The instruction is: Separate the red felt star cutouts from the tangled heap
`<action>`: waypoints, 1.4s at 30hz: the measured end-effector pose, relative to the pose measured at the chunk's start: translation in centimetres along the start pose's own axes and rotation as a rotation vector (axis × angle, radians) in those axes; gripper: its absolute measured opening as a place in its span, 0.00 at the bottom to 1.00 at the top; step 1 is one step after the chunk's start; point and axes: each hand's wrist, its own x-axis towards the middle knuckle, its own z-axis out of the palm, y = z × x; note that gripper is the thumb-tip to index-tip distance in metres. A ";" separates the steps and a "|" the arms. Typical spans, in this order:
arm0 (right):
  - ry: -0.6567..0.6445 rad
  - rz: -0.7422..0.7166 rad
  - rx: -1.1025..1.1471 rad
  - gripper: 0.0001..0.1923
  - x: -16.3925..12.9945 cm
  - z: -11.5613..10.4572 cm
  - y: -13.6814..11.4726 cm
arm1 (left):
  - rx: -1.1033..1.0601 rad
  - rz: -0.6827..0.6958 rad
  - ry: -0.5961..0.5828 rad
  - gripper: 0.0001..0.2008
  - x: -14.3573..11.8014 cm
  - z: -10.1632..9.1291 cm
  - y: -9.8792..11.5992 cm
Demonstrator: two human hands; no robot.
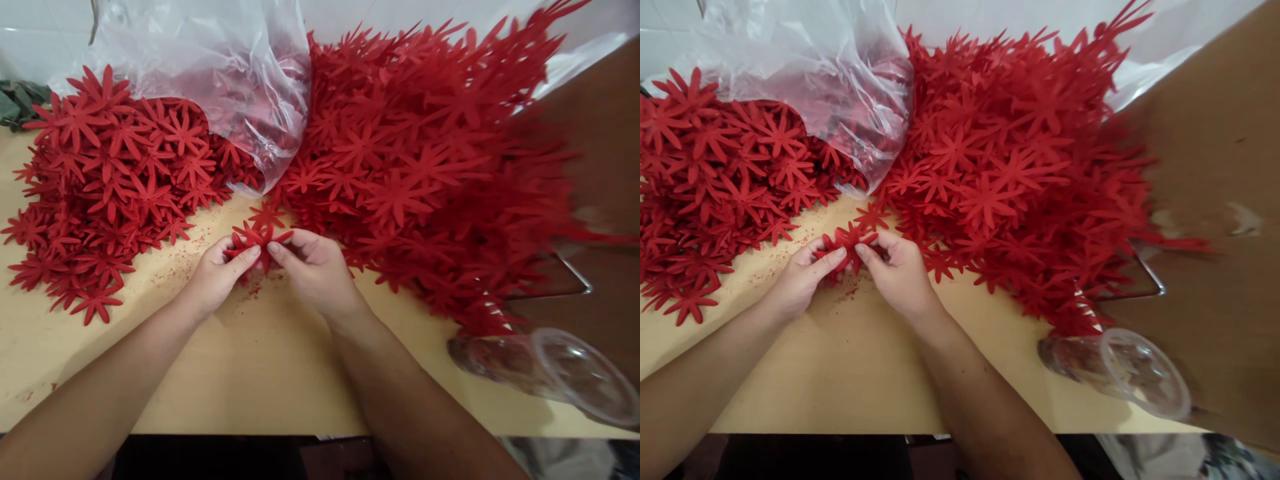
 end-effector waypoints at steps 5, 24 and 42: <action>0.143 0.009 -0.109 0.19 0.3 -1.0 0.1 | -0.075 -0.035 -0.019 0.09 0.1 -0.2 0.3; 0.185 -0.124 -0.326 0.16 0.3 -2.2 -0.8 | -0.177 -0.093 0.186 0.11 0.2 -0.1 0.3; 0.153 -0.060 -0.126 0.17 0.1 -0.7 -0.1 | -0.077 0.020 0.028 0.15 0.3 -0.6 -0.3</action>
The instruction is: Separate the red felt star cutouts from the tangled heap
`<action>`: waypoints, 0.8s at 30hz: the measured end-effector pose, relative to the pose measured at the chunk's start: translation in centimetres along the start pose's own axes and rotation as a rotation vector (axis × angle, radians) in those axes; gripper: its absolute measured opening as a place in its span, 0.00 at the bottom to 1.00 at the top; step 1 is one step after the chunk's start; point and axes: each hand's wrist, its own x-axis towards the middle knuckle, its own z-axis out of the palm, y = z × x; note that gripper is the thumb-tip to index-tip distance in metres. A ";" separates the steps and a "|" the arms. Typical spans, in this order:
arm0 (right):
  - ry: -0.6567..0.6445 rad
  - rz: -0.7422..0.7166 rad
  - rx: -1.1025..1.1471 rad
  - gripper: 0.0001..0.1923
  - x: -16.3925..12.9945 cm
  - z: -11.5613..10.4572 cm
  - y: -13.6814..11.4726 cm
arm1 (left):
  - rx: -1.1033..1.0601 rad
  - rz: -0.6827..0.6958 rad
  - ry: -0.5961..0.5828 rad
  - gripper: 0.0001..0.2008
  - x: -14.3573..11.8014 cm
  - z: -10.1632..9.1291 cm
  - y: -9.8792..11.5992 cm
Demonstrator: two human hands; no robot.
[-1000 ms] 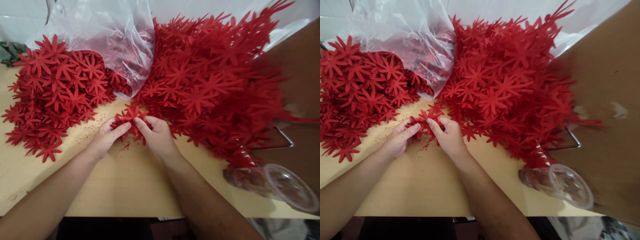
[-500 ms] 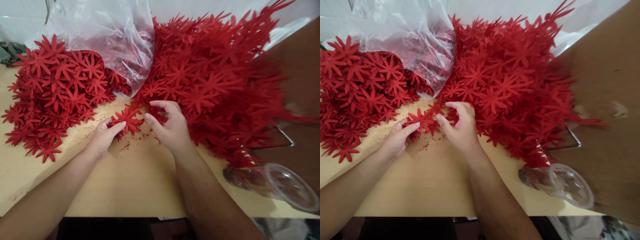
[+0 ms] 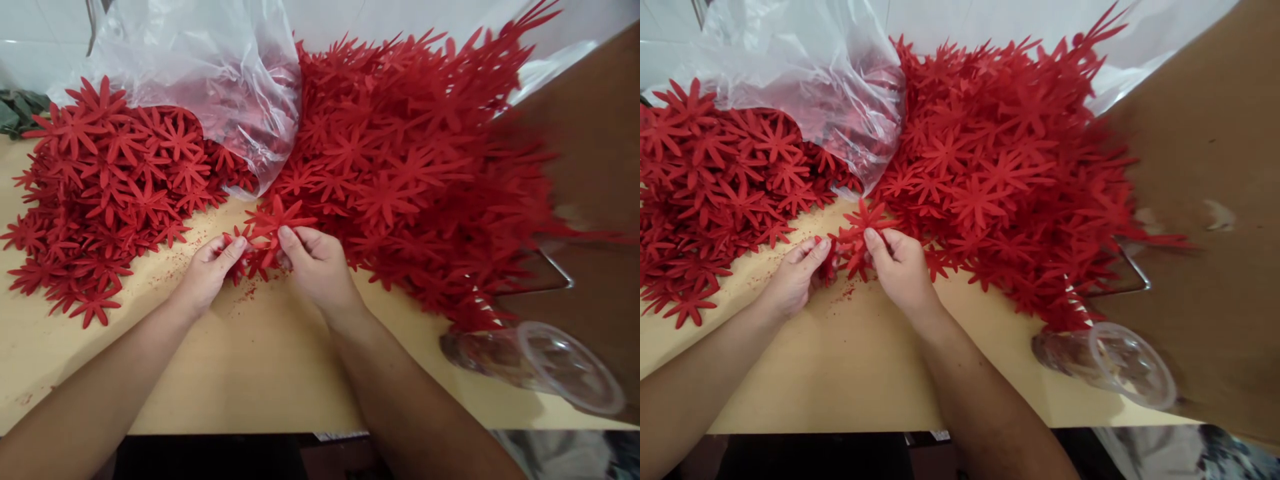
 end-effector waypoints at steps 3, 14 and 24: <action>-0.018 0.000 -0.035 0.19 -0.1 0.0 -0.3 | -0.056 -0.032 -0.015 0.15 -0.3 0.2 0.5; -0.358 -0.031 -0.019 0.18 0.0 -0.4 -0.4 | -0.138 -0.091 0.142 0.10 -0.2 0.2 0.5; 0.269 -0.413 -0.591 0.14 0.9 -1.7 0.4 | -0.130 -0.090 0.145 0.11 -0.2 0.3 0.8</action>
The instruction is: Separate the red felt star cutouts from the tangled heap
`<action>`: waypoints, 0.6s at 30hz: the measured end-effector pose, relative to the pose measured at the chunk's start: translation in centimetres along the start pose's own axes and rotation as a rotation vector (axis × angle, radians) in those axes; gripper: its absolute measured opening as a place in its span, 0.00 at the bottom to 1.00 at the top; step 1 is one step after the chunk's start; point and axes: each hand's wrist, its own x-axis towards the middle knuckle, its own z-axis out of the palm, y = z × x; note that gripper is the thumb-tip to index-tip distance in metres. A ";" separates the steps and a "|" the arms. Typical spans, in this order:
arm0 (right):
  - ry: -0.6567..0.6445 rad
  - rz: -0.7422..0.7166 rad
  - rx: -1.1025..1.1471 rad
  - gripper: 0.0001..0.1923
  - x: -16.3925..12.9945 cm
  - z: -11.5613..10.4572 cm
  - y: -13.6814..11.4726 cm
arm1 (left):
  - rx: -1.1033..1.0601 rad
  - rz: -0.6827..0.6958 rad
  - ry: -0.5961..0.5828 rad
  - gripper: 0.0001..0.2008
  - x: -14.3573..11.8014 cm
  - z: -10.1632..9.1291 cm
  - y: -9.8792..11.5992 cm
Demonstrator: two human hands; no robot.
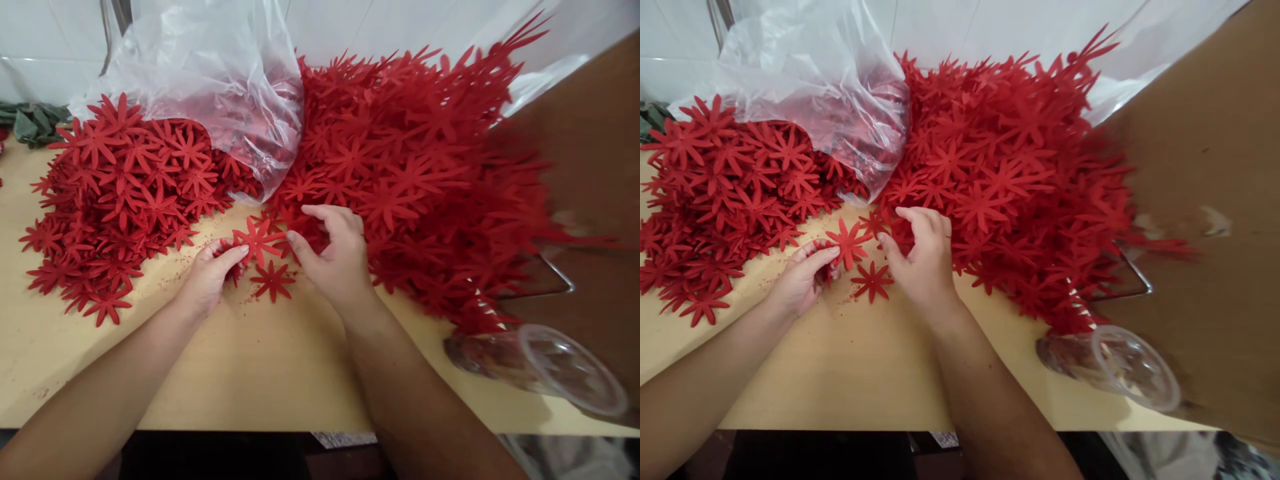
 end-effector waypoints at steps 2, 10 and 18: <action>-0.065 0.017 0.093 0.15 -0.4 0.3 -0.8 | 0.051 0.014 -0.020 0.11 0.0 0.0 -0.2; -0.425 0.346 0.640 0.16 -1.2 1.3 -2.1 | 0.212 0.065 -0.120 0.12 0.0 0.1 -0.4; -0.287 0.426 0.597 0.22 -0.8 0.9 -1.8 | 0.152 0.107 -0.169 0.16 0.0 -0.1 -0.3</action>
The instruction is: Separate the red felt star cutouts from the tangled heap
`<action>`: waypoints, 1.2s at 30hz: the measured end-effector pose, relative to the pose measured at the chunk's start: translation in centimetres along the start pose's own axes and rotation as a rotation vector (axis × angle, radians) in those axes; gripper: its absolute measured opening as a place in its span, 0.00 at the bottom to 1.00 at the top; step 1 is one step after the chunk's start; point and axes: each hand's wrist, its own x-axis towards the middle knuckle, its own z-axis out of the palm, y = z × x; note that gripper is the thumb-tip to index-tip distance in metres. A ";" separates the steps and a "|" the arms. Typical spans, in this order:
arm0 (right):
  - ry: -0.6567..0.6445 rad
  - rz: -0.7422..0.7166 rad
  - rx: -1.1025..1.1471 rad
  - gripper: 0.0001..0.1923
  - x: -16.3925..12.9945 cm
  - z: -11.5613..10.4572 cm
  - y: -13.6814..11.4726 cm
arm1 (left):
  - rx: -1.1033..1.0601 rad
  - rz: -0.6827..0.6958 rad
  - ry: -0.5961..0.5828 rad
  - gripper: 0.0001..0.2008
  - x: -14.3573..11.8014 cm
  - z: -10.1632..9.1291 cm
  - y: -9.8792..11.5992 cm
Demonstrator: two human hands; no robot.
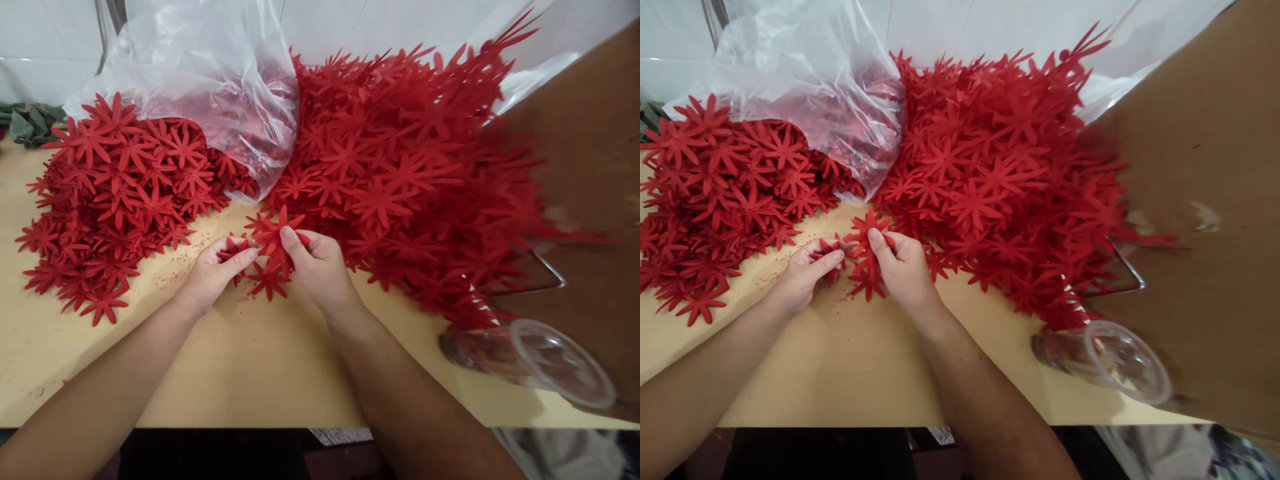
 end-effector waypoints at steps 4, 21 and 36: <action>-0.111 -0.017 -0.067 0.20 -0.3 0.5 0.0 | -0.073 -0.004 -0.029 0.17 -0.1 0.0 0.1; 0.233 -0.274 -0.400 0.14 1.2 -2.7 0.3 | -0.145 -0.065 0.166 0.11 0.2 0.0 0.2; 0.000 -0.023 0.034 0.13 0.3 0.0 0.7 | 0.036 -0.018 0.055 0.11 -0.2 0.4 0.2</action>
